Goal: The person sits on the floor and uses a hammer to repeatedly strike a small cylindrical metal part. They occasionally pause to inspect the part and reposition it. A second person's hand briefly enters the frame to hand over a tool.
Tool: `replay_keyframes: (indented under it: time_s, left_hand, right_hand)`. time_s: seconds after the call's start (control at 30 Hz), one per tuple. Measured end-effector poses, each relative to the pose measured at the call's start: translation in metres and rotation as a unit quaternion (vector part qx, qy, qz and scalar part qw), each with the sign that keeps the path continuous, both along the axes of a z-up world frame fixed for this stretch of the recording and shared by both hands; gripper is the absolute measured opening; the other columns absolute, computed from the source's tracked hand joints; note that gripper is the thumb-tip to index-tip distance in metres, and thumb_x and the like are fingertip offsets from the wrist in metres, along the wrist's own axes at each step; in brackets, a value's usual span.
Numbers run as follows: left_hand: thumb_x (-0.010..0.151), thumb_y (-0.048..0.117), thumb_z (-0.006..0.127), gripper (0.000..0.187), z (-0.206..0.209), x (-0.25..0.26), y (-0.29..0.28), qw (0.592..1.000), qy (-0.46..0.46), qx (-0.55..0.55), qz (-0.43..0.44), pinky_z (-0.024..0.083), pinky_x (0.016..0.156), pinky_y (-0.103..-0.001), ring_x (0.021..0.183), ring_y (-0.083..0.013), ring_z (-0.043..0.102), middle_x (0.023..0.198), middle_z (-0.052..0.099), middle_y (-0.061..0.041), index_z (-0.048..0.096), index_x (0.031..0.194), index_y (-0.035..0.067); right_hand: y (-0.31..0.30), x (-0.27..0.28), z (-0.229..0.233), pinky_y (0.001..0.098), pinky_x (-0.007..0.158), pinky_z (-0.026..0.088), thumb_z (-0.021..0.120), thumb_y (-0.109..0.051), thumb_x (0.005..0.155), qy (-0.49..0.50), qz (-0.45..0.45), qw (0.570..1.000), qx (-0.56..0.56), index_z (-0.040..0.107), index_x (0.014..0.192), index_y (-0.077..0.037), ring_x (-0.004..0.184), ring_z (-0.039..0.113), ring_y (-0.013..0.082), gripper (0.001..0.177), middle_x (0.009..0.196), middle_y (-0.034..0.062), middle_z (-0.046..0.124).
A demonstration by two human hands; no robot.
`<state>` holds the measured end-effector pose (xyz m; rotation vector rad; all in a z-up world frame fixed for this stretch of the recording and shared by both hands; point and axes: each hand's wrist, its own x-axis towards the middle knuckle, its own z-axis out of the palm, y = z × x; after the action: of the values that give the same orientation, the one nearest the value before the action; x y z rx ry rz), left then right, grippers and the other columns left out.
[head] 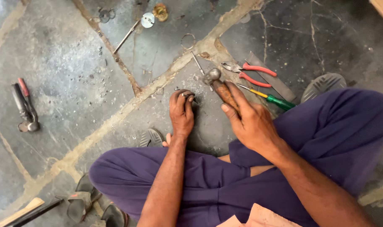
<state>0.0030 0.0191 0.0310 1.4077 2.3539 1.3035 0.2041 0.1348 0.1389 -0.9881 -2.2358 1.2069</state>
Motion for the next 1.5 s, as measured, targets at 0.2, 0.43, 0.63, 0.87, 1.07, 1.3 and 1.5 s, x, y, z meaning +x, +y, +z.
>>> replay_keyframes:
  time_s: [0.2, 0.43, 0.63, 0.87, 1.07, 1.3, 1.5]
  left_hand:
    - [0.098, 0.001, 0.063, 0.008, -0.002, 0.001, 0.002, 1.000, -0.001, -0.011, -0.006, 0.051, 0.094, -0.041, 0.107, -0.0328, 0.064, 0.112, 0.066, -0.014, 0.067, 0.104, 0.003]
    - [0.097, 0.001, 0.063, 0.007, -0.006, 0.003, 0.001, 1.000, 0.009, -0.004, 0.002, 0.051, 0.094, -0.042, 0.107, -0.0337, 0.063, 0.111, 0.066, -0.014, 0.067, 0.103, 0.002]
    - [0.092, -0.003, 0.062, 0.013, -0.012, 0.000, 0.003, 1.000, 0.024, 0.009, 0.002, 0.050, 0.095, -0.044, 0.105, -0.0366, 0.062, 0.111, 0.065, -0.016, 0.066, 0.104, 0.002]
    - [0.089, -0.004, 0.061, 0.021, -0.027, -0.003, -0.003, 0.999, 0.036, 0.000, 0.008, 0.048, 0.096, -0.047, 0.108, -0.0416, 0.058, 0.116, 0.060, -0.020, 0.061, 0.109, 0.002]
    - [0.094, 0.001, 0.063, 0.019, -0.016, 0.002, -0.003, 0.999, 0.036, 0.001, 0.003, 0.048, 0.095, -0.047, 0.108, -0.0403, 0.058, 0.116, 0.061, -0.019, 0.063, 0.113, 0.001]
    - [0.102, 0.003, 0.060, 0.007, -0.001, 0.010, 0.002, 0.998, -0.048, 0.027, 0.018, 0.052, 0.089, -0.039, 0.099, -0.0305, 0.065, 0.106, 0.066, -0.013, 0.066, 0.104, 0.003]
    - [0.100, 0.003, 0.061, 0.007, -0.004, 0.011, 0.001, 1.000, -0.006, -0.005, 0.003, 0.052, 0.089, -0.039, 0.101, -0.0317, 0.064, 0.109, 0.065, -0.014, 0.065, 0.106, 0.002]
  right_hand:
    - [0.002, -0.002, 0.001, 0.0492, 0.061, 0.052, 0.062, -0.031, 0.099, -0.017, 0.026, 0.998, -0.057, 0.048, 0.149, -0.005, 0.069, 0.072, 0.0413, 0.058, 0.078, 0.0257, 0.070]
    - [0.002, -0.002, -0.001, 0.0492, 0.062, 0.053, 0.062, -0.030, 0.101, 0.014, 0.027, 0.999, -0.031, 0.050, 0.148, -0.002, 0.073, 0.072, 0.0425, 0.056, 0.085, 0.0271, 0.071]
    - [-0.002, -0.001, 0.037, 0.0449, 0.065, 0.055, 0.065, -0.026, 0.101, 0.076, 0.032, 0.997, 0.000, 0.049, 0.150, -0.002, 0.077, 0.074, 0.0387, 0.057, 0.095, 0.0267, 0.071]
    - [-0.011, -0.025, 0.043, 0.0476, 0.068, 0.056, 0.066, -0.028, 0.101, 0.056, 0.069, 0.994, 0.061, 0.043, 0.156, -0.010, 0.080, 0.072, 0.0417, 0.062, 0.102, 0.0254, 0.071]
    - [-0.013, -0.021, 0.016, 0.0526, 0.063, 0.053, 0.065, -0.030, 0.098, -0.045, 0.092, 0.995, 0.017, 0.043, 0.155, -0.012, 0.071, 0.069, 0.0446, 0.064, 0.090, 0.0242, 0.073]
    - [0.006, 0.001, -0.002, 0.0502, 0.071, 0.054, 0.062, -0.028, 0.102, 0.020, 0.008, 1.000, -0.019, 0.047, 0.151, -0.004, 0.084, 0.072, 0.0451, 0.057, 0.098, 0.0277, 0.071]
    - [0.013, 0.005, -0.006, 0.0478, 0.082, 0.055, 0.060, -0.028, 0.108, 0.097, -0.005, 0.995, 0.033, 0.048, 0.148, 0.000, 0.101, 0.071, 0.0444, 0.050, 0.114, 0.0298, 0.070]
